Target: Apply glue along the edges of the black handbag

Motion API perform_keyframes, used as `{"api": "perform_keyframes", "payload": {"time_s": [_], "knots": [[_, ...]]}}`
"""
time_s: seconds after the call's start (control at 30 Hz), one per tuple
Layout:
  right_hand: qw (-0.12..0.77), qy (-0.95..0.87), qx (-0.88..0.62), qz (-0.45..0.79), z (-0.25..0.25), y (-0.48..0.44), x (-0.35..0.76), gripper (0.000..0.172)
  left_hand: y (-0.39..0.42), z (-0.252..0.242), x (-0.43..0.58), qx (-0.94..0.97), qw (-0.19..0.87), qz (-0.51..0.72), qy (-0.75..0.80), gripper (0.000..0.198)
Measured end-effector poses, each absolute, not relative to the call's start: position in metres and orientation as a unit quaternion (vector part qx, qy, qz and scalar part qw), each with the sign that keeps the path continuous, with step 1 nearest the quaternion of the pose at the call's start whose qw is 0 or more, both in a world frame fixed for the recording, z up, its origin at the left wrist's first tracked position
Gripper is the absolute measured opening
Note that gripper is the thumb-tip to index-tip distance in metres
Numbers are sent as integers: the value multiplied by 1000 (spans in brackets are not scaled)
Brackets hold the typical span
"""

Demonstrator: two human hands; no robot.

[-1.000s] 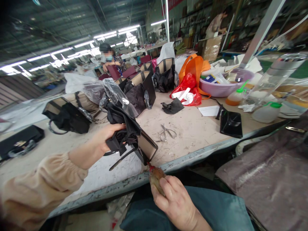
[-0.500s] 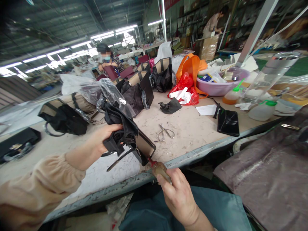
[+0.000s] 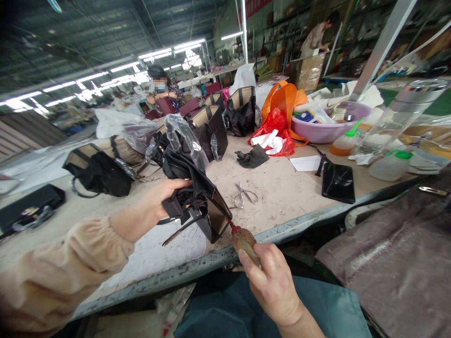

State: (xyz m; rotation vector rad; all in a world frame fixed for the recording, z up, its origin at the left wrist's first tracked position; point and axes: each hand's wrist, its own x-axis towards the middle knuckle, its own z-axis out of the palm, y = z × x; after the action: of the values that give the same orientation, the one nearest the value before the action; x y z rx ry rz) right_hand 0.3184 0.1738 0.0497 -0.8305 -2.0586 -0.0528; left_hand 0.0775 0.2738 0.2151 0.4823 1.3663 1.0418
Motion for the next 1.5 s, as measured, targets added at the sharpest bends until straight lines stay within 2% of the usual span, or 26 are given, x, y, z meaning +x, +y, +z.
{"api": "perform_keyframes", "payload": {"time_s": [0.37, 0.7, 0.8, 1.0, 1.2, 1.5], "knots": [[418, -854, -309, -2, 51, 165, 308, 32, 278, 211, 78, 211, 636, 451, 589, 20], [453, -808, -376, 19, 38, 171, 317, 37, 275, 218, 81, 188, 636, 456, 594, 20], [472, -777, -411, 70, 36, 167, 313, 33, 274, 219, 82, 186, 639, 456, 591, 21], [558, -606, -541, 170, 26, 172, 302, 13, 276, 216, 83, 206, 628, 460, 593, 24], [555, -560, -582, 197, 17, 179, 301, 16, 277, 212, 80, 211, 624, 465, 591, 18], [535, -612, -540, 218, 19, 164, 289, 9, 279, 210, 78, 223, 618, 469, 590, 16]]}}
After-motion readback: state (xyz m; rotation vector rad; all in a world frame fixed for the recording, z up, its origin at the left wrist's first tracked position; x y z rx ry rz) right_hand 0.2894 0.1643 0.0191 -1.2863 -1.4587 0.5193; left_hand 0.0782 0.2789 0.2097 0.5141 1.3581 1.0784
